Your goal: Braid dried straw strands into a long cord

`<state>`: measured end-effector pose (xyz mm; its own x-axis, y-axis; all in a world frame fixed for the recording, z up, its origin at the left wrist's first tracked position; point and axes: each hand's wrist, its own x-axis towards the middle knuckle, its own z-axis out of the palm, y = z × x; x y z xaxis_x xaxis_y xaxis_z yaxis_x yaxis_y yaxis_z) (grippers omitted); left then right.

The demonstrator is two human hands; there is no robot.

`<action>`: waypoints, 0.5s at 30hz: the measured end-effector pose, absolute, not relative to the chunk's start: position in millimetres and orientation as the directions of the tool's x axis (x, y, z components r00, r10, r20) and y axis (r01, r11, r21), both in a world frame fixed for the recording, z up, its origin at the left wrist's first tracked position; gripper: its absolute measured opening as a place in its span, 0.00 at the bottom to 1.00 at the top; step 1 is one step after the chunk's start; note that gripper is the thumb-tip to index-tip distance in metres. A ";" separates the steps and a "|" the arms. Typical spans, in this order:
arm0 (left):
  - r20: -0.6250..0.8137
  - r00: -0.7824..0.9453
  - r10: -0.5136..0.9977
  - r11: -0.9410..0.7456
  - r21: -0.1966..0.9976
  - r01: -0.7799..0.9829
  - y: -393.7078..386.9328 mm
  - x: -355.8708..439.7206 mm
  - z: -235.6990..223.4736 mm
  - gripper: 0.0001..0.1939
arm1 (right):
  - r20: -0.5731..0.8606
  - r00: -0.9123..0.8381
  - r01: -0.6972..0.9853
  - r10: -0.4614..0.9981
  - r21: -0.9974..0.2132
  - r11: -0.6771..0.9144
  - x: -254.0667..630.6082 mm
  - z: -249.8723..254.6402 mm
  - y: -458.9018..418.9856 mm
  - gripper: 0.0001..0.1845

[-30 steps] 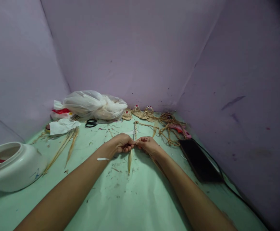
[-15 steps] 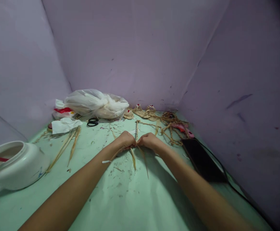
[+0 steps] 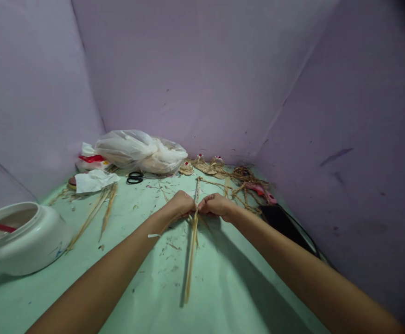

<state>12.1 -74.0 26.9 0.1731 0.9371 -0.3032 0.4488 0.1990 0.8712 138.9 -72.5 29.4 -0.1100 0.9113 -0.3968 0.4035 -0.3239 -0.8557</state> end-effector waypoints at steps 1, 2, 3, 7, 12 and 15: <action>-0.293 0.198 0.936 0.187 0.885 0.426 -73.2 11.2 26.1 0.04 | -0.364 -0.121 0.378 0.923 -0.877 -0.297 139.4 27.9 -73.7 0.07; -0.282 0.223 0.933 0.174 0.897 0.406 -72.3 10.4 25.0 0.04 | -0.351 -0.134 0.343 0.927 -0.894 -0.289 139.9 26.5 -75.0 0.07; -0.271 0.240 0.932 0.163 0.906 0.390 -71.5 9.9 23.9 0.03 | -0.350 -0.153 0.297 0.924 -0.908 -0.295 140.3 25.3 -76.1 0.07; -0.242 0.245 0.939 0.138 0.916 0.376 -70.1 11.9 19.4 0.03 | -0.414 -0.258 0.122 0.873 -0.910 -0.395 143.4 20.4 -78.2 0.07; -0.210 0.288 0.934 0.066 0.896 0.439 -69.8 14.9 15.1 0.03 | -0.444 -0.270 0.136 0.854 -0.896 -0.423 150.7 11.7 -75.6 0.06; -0.186 0.355 0.916 -0.010 0.875 0.485 -66.9 11.2 15.0 0.04 | -0.425 -0.241 0.148 0.873 -0.905 -0.399 151.9 8.2 -77.0 0.04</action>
<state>11.2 -66.9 15.0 0.3549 0.9162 -0.1861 0.4849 -0.0102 0.8745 151.9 -77.0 8.2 -0.2407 0.8728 -0.4245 0.1478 -0.3993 -0.9048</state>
